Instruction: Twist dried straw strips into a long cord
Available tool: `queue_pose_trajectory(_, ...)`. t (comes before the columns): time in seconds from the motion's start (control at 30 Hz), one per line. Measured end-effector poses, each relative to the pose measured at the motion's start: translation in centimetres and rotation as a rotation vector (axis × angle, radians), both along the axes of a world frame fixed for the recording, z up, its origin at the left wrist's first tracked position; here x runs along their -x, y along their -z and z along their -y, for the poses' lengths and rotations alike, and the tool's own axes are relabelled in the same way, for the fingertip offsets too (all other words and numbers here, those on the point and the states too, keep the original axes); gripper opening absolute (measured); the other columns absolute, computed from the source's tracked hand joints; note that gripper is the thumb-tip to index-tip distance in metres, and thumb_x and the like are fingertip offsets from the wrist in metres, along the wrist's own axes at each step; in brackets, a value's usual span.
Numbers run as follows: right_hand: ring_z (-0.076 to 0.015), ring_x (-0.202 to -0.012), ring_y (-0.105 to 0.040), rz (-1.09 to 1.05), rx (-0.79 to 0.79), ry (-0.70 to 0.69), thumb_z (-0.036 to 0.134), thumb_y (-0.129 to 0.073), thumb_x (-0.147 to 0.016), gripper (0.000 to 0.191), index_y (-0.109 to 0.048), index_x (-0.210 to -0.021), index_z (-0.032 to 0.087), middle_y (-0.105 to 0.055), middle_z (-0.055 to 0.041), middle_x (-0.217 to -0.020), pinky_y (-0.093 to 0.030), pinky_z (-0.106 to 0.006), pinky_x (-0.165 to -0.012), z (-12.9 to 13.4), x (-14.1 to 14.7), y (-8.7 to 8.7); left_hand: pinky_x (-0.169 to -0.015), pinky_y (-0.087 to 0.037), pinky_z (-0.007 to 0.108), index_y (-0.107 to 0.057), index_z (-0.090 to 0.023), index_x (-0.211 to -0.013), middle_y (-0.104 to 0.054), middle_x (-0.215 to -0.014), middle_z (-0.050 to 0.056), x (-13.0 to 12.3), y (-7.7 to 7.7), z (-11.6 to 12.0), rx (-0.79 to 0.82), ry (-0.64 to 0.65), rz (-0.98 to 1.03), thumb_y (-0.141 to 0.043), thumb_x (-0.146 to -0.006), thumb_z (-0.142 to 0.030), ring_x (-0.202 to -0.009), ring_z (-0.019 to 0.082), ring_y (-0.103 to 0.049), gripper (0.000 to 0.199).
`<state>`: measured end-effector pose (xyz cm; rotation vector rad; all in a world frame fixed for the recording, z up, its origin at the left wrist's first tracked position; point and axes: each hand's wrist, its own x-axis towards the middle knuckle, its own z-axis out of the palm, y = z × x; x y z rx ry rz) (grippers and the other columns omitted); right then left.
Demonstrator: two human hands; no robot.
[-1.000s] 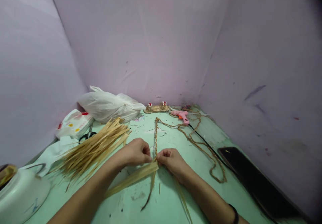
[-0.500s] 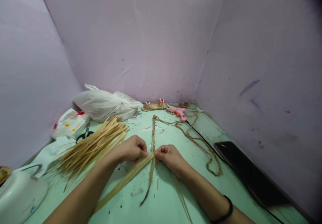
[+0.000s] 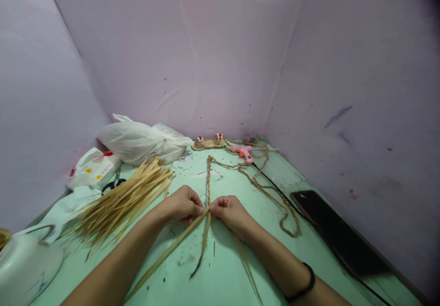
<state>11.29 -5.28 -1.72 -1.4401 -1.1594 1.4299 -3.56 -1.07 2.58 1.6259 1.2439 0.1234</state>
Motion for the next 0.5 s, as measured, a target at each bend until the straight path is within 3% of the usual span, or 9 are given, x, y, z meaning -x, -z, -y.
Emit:
queue_pose_trajectory(0.23,-0.0041,-0.037,-0.025,0.008,0.012,0.006,0.008,-0.049,-0.059,0.012,-0.052,-0.050,0.013,-0.038,0.0072,-0.035,-0.019,-0.019,-0.041,0.2,0.0,-0.5,-0.035,-0.021,0.019,-0.055,-0.013,-0.052,-0.043,-0.034,-0.003,-0.4,0.7,0.1,0.017,-0.007,-0.032,-0.055,-0.054,-0.029,-0.033,0.007,-0.034,0.017)
queue_pose_trajectory(0.4,-0.0047,-0.041,-0.032,-0.021,-0.027,0.013,0.009,-0.049,-0.058,0.010,-0.053,-0.050,0.013,-0.048,0.0046,-0.042,-0.023,-0.019,-0.043,-0.1,0.1,0.2,-0.033,-0.020,0.019,-0.052,-0.013,-0.043,-0.038,-0.030,-0.004,-1.1,1.2,0.1,-0.002,-0.104,0.001,-0.051,-0.049,-0.017,-0.030,0.006,-0.032,0.007)
queue_pose_trajectory(0.5,-0.0053,-0.043,-0.037,-0.053,-0.035,0.011,0.008,-0.049,-0.057,0.010,-0.054,-0.050,0.013,-0.051,0.0033,-0.045,-0.026,-0.018,-0.045,-0.1,0.1,0.3,-0.031,-0.018,0.019,-0.052,-0.013,-0.043,-0.037,-0.029,-0.004,-1.4,1.1,0.2,0.032,-0.162,-0.038,-0.052,-0.049,-0.019,-0.027,0.006,-0.029,0.008)
